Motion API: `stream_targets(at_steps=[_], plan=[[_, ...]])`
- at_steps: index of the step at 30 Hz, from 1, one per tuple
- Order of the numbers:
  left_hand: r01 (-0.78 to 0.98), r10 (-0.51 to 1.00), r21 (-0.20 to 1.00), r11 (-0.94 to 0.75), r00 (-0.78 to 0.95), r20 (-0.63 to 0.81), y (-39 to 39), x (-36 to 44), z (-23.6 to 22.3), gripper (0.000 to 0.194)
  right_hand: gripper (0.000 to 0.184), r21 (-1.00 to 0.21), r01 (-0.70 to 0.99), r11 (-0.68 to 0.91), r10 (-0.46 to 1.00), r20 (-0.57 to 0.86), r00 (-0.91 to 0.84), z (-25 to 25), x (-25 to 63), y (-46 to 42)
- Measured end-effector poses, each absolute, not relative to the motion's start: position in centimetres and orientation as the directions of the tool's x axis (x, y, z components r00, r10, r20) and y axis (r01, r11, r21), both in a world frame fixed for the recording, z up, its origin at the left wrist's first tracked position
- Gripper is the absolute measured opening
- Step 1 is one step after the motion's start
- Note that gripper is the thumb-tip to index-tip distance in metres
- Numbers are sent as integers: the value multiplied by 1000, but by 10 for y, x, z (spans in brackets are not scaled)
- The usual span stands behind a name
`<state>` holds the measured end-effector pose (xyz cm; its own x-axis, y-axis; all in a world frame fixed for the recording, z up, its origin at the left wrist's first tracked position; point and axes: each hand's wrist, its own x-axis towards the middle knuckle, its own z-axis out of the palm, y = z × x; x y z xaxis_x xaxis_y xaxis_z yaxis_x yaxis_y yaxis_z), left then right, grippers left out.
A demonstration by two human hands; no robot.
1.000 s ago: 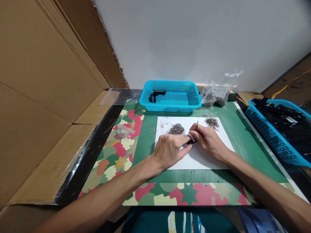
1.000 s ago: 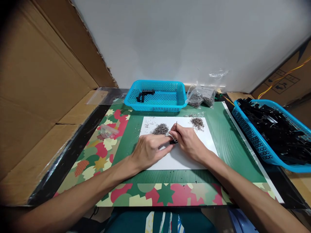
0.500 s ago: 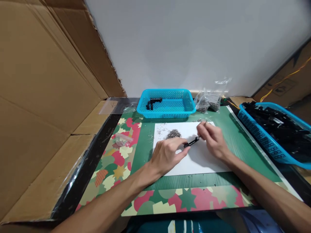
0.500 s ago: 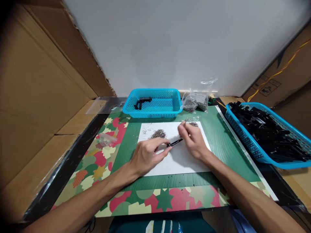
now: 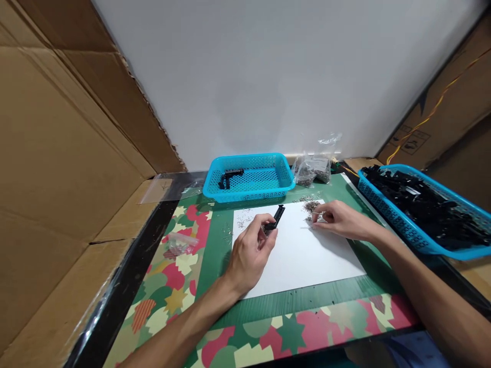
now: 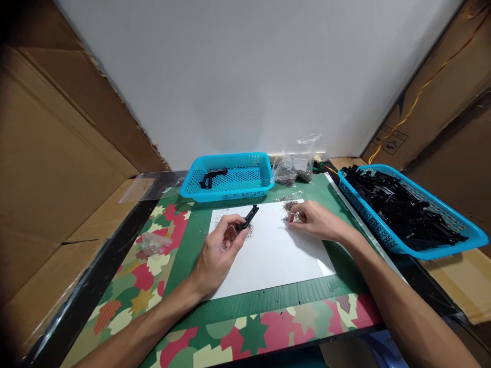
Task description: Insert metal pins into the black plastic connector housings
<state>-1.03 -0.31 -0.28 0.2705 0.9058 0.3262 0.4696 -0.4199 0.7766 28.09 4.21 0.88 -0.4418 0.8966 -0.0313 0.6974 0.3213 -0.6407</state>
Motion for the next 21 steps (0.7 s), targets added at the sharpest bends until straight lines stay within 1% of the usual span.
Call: stream_targets(at_steps=[2, 4, 10, 17, 19, 21], plan=[[440, 906, 796, -415, 276, 320, -2, -10, 0, 17, 19, -628, 708, 324, 899, -28, -436, 7, 276, 42], [408, 907, 819, -404, 293, 302, -1, -9, 2, 19, 17, -629, 701, 337, 899, -7, -438, 5, 273, 43], [345, 903, 859, -379, 342, 261, -2, -7, -1, 19, 20, -645, 675, 358, 883, 0, -469, 2, 269, 42], [323, 894, 869, -375, 372, 248, -5, -6, -3, 20, 24, -732, 588, 345, 861, -4, -509, 5, 269, 38], [319, 893, 869, -378, 374, 251, -5, -6, -3, 20, 25, -767, 560, 313, 861, -21, -509, 7, 271, 37], [315, 893, 871, -376, 374, 250, -5, -6, -3, 19, 27, -838, 485, 249, 855, -46, -517, 9, 270, 35]])
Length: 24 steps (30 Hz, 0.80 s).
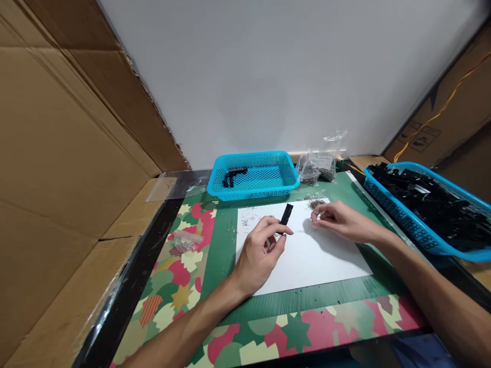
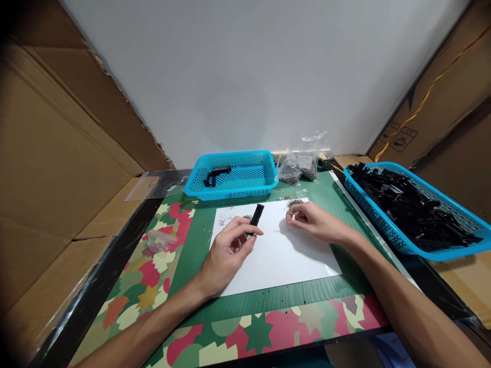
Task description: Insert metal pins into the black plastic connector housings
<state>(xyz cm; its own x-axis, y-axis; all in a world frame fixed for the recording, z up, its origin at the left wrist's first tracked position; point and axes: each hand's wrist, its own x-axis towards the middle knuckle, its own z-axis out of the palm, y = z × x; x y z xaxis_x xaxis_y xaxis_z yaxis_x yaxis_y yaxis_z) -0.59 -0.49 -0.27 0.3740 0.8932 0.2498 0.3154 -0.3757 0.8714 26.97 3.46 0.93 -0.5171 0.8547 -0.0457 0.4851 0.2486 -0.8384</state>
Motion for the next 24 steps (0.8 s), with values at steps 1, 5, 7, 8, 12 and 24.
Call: stream_targets(at_steps=[1, 5, 7, 8, 12, 24], plan=[[314, 894, 873, -373, 373, 248, -5, -6, -3, 18, 29, -880, 430, 201, 849, -62, -524, 10, 268, 33], [289, 893, 878, -380, 361, 268, -8, -4, -3, 14, 34, -979, 203, 2, 816, -116, -566, 10, 248, 23], [261, 883, 874, -409, 354, 307, -9, -4, -3, 16, 34, -991, 119, -66, 786, -125, -605, 7, 235, 18], [250, 876, 869, -427, 352, 329, -10, -4, -3, 16, 34, -992, 77, -101, 768, -127, -628, 4, 229, 16], [250, 860, 841, -479, 326, 393, -9, -4, -2, 11, 34, -962, -87, -258, 741, -139, -657, -7, 212, 9], [242, 914, 885, -398, 183, 361, -7, -4, 1, 15, 28, -996, -68, -52, 918, -21, -396, -12, 201, 3]])
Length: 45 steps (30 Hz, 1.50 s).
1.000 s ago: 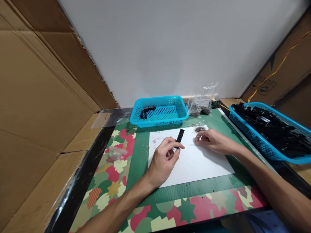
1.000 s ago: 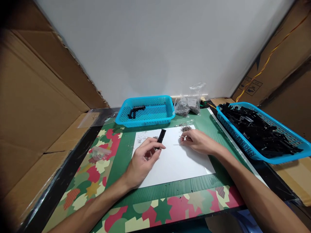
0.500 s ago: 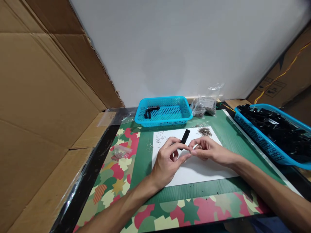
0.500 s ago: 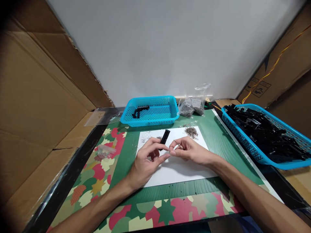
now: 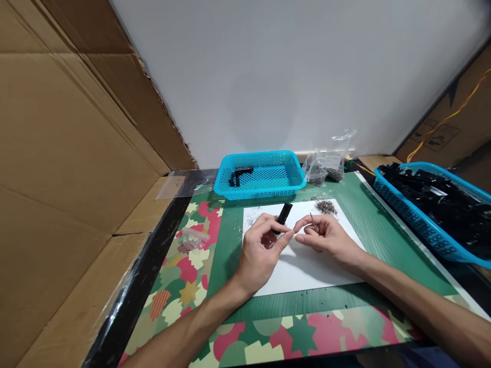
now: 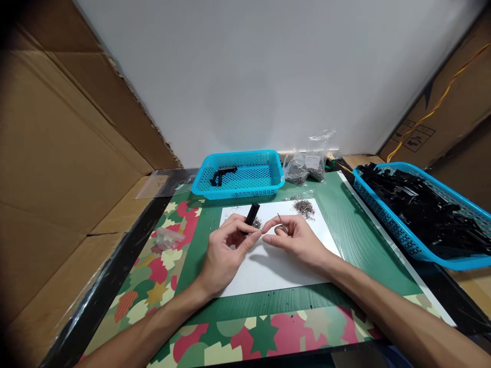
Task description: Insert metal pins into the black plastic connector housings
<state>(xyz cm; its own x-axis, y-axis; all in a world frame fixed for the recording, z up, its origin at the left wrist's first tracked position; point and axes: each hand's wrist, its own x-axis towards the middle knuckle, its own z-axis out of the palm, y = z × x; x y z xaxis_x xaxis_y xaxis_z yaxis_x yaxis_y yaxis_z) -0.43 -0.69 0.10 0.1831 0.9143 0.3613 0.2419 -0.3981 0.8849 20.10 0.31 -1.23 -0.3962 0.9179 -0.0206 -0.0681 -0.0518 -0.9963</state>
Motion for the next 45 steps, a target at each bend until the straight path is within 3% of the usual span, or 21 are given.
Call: stream_targets(at_steps=[5, 12, 16, 18, 20, 24, 30, 37, 45], plan=[[229, 943, 921, -314, 187, 275, -6, -3, 3, 22, 29, -977, 131, 167, 961, 132, -244, -10, 195, -4], [257, 934, 938, -230, 331, 138, -4, -5, 4, 25, 29, -971, 168, 173, 970, 138, -199, -7, 201, -2], [302, 921, 927, -221, 377, 97, -7, -5, 2, 23, 28, -967, 201, 153, 988, 144, -58, -2, 217, 8], [297, 922, 939, -175, 385, 50, -8, -5, -2, 37, 29, -973, 204, 106, 994, 106, -9, -1, 223, 14], [301, 919, 948, -106, 394, -22, -10, -4, -6, 48, 28, -976, 213, 35, 999, 28, -35, 0, 228, 18], [369, 924, 928, -43, 368, -104, -11, -1, -10, 43, 23, -941, 329, -77, 978, -135, -158, -1, 231, 23], [329, 933, 944, 21, 334, -137, -13, 2, -10, 37, 15, -877, 472, -93, 962, -202, -186, 0, 226, 24], [339, 925, 941, -3, 357, -126, -13, 3, -13, 38, 12, -833, 553, -20, 972, -145, -183, -3, 221, 23], [284, 916, 958, 37, 373, -146, -15, 2, -14, 38, 21, -797, 594, 107, 979, -21, -204, -9, 222, 20]])
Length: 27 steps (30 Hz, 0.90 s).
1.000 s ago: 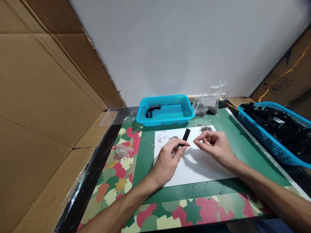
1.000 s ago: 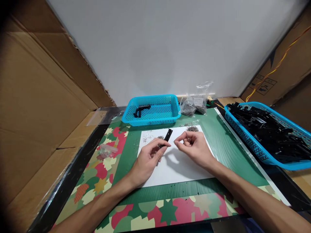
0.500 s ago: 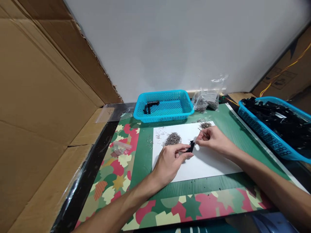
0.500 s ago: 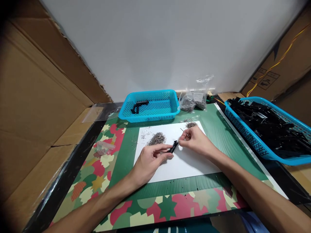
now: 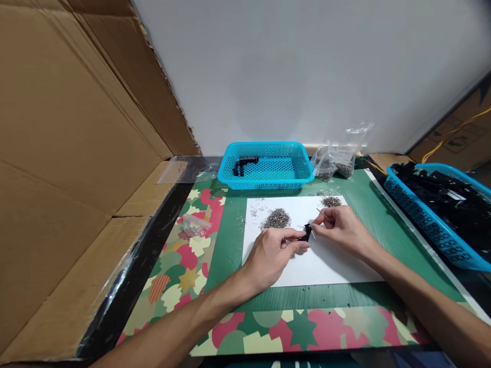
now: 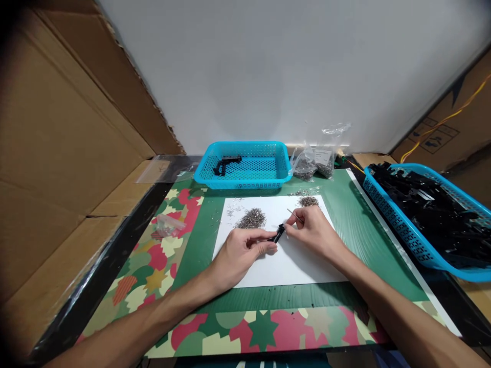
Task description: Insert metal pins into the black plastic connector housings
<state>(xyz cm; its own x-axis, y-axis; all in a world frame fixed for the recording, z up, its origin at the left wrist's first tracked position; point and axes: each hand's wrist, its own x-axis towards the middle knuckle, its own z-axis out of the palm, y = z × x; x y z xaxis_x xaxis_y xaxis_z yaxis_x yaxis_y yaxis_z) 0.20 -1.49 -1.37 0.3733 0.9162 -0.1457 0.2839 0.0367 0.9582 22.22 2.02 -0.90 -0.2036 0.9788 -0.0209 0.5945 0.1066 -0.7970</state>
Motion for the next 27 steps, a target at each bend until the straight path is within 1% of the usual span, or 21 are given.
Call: stream_targets(at_steps=[6, 10, 14, 16, 18, 20, 22, 24, 25, 27], plan=[[259, 913, 965, 25, 388, -128, -12, 3, -15, 33, 25, -795, 594, 123, 974, -17, -224, -11, 222, 17], [290, 913, 957, 7, 389, -124, -11, 3, -14, 30, 28, -792, 599, 118, 964, -53, -261, -8, 224, 20], [285, 909, 958, -11, 402, -109, -11, 2, -13, 32, 30, -815, 569, 112, 940, -99, -327, -4, 232, 25], [282, 908, 959, -20, 407, -101, -11, 2, -12, 33, 37, -824, 560, 90, 918, -150, -367, -3, 236, 26], [294, 907, 955, -30, 409, -97, -11, 2, -11, 32, 47, -830, 557, 37, 928, -179, -327, -2, 239, 25], [307, 909, 951, -42, 408, -91, -12, 1, -11, 30, 55, -876, 482, -6, 971, -119, -205, -1, 240, 25], [311, 911, 949, -49, 403, -84, -12, 1, -11, 28, 56, -952, 305, 26, 994, -9, -112, 0, 239, 24], [315, 913, 947, -54, 399, -81, -13, 1, -11, 28, 51, -989, 120, 92, 992, 80, -96, 0, 239, 25], [319, 913, 946, -56, 400, -81, -13, 1, -11, 28, 49, -992, 67, 103, 990, 96, -102, 1, 239, 26], [329, 912, 942, -69, 404, -74, -13, 1, -11, 30, 49, -996, 45, 83, 991, 77, -113, 0, 242, 27]])
